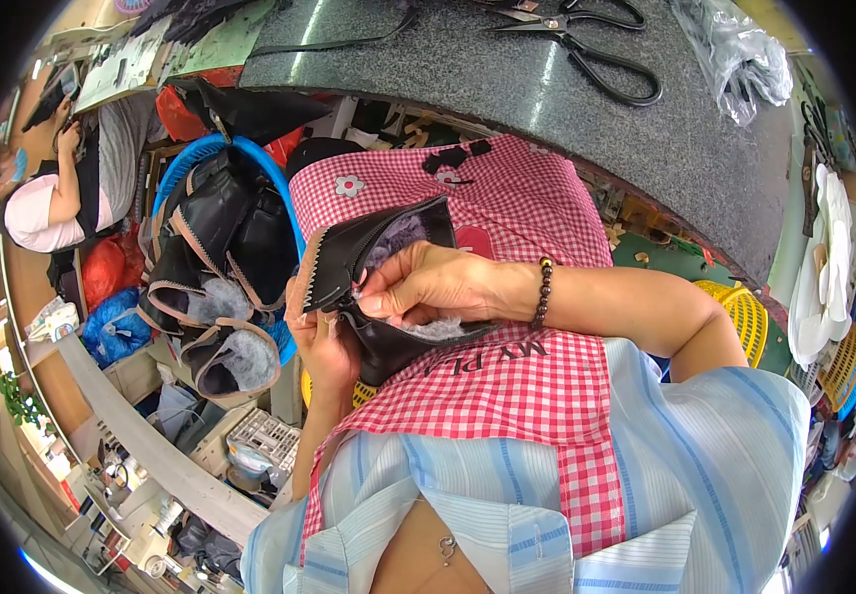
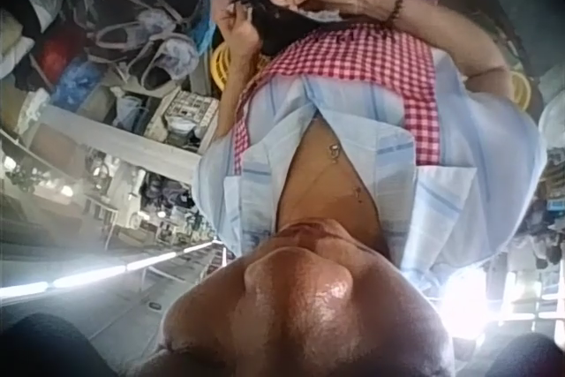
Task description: Trimming excess material and assembling shoe upper components.
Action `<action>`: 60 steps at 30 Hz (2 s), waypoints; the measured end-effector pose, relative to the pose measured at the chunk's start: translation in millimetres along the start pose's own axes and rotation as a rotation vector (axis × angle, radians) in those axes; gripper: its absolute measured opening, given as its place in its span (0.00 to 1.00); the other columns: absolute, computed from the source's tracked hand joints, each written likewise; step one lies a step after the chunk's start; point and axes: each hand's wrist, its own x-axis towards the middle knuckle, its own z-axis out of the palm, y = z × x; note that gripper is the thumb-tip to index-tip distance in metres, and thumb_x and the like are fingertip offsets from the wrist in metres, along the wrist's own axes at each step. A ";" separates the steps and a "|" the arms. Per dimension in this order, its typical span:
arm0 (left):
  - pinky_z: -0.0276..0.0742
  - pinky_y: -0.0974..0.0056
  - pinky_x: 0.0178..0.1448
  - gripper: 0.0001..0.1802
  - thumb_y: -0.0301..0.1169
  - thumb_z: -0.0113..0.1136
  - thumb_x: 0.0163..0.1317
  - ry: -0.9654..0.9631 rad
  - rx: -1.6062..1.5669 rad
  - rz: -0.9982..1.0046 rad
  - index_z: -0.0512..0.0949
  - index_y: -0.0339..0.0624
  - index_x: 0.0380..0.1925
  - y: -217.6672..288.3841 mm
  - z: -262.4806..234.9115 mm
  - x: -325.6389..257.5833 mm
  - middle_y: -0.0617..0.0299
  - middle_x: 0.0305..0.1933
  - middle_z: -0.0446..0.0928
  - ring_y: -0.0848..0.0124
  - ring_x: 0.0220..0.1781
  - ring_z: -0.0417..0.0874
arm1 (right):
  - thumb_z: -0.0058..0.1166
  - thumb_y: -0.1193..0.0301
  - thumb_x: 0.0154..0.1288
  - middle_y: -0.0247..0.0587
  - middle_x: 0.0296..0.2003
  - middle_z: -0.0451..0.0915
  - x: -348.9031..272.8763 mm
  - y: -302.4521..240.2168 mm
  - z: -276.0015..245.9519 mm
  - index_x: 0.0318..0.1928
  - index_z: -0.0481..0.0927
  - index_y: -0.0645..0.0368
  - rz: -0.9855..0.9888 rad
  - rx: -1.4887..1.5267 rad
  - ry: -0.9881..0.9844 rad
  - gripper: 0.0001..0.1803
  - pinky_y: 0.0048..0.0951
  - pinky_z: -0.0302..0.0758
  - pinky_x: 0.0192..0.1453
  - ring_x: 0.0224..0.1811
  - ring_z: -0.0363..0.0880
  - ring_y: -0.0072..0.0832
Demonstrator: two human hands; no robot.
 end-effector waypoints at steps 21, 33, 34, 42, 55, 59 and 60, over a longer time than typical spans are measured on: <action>0.74 0.67 0.51 0.17 0.23 0.53 0.64 0.020 -0.086 -0.116 0.71 0.31 0.53 -6.5 -3.5 6.5 0.55 0.48 0.78 0.70 0.41 0.81 | 0.61 0.64 0.57 0.45 0.20 0.78 5.3 -2.5 -5.6 0.28 0.80 0.66 -0.321 -1.077 0.387 0.15 0.30 0.72 0.26 0.19 0.75 0.26; 0.70 0.78 0.39 0.07 0.23 0.48 0.68 0.061 0.026 -0.249 0.74 0.34 0.42 25.5 13.2 12.5 0.68 0.38 0.77 0.83 0.35 0.76 | 0.50 0.70 0.52 0.37 0.42 0.72 -5.7 -61.9 34.9 0.46 0.79 0.56 -0.981 -2.074 -0.056 0.18 0.31 0.74 0.41 0.43 0.73 0.32; 0.70 0.78 0.39 0.07 0.23 0.48 0.68 0.073 0.020 -0.241 0.74 0.34 0.42 25.1 11.3 11.3 0.68 0.38 0.77 0.83 0.35 0.76 | 0.50 0.70 0.52 0.38 0.42 0.72 -4.9 -63.1 35.5 0.46 0.78 0.56 -1.000 -2.034 -0.099 0.18 0.31 0.74 0.41 0.42 0.74 0.32; 0.67 0.78 0.38 0.07 0.24 0.47 0.68 -0.023 0.018 -0.292 0.76 0.36 0.33 28.5 6.9 10.9 0.68 0.31 0.76 0.84 0.33 0.74 | 0.52 0.70 0.52 0.41 0.43 0.73 -6.8 -63.7 35.9 0.47 0.77 0.60 -0.957 -2.141 -0.029 0.19 0.31 0.76 0.40 0.42 0.76 0.33; 0.67 0.77 0.40 0.10 0.30 0.51 0.68 -0.051 -0.026 -0.449 0.77 0.35 0.33 24.3 3.6 14.4 0.68 0.31 0.78 0.83 0.33 0.74 | 0.62 0.71 0.47 0.43 0.40 0.72 -10.0 -64.2 36.8 0.41 0.73 0.64 -0.774 -1.889 -0.015 0.20 0.36 0.77 0.41 0.38 0.78 0.40; 0.67 0.77 0.38 0.11 0.31 0.51 0.69 -0.044 -0.051 -0.449 0.77 0.36 0.32 19.0 2.5 13.8 0.68 0.31 0.78 0.84 0.31 0.73 | 0.62 0.72 0.48 0.43 0.40 0.73 -4.9 -71.3 30.4 0.39 0.73 0.63 -0.763 -1.817 -0.143 0.17 0.35 0.77 0.40 0.38 0.78 0.39; 0.66 0.77 0.37 0.11 0.31 0.51 0.69 -0.023 -0.047 -0.437 0.77 0.36 0.31 19.6 3.6 13.8 0.69 0.30 0.77 0.84 0.31 0.72 | 0.61 0.72 0.49 0.42 0.40 0.73 -3.3 -68.7 27.0 0.38 0.74 0.62 -0.870 -1.789 -0.134 0.15 0.34 0.77 0.38 0.38 0.78 0.38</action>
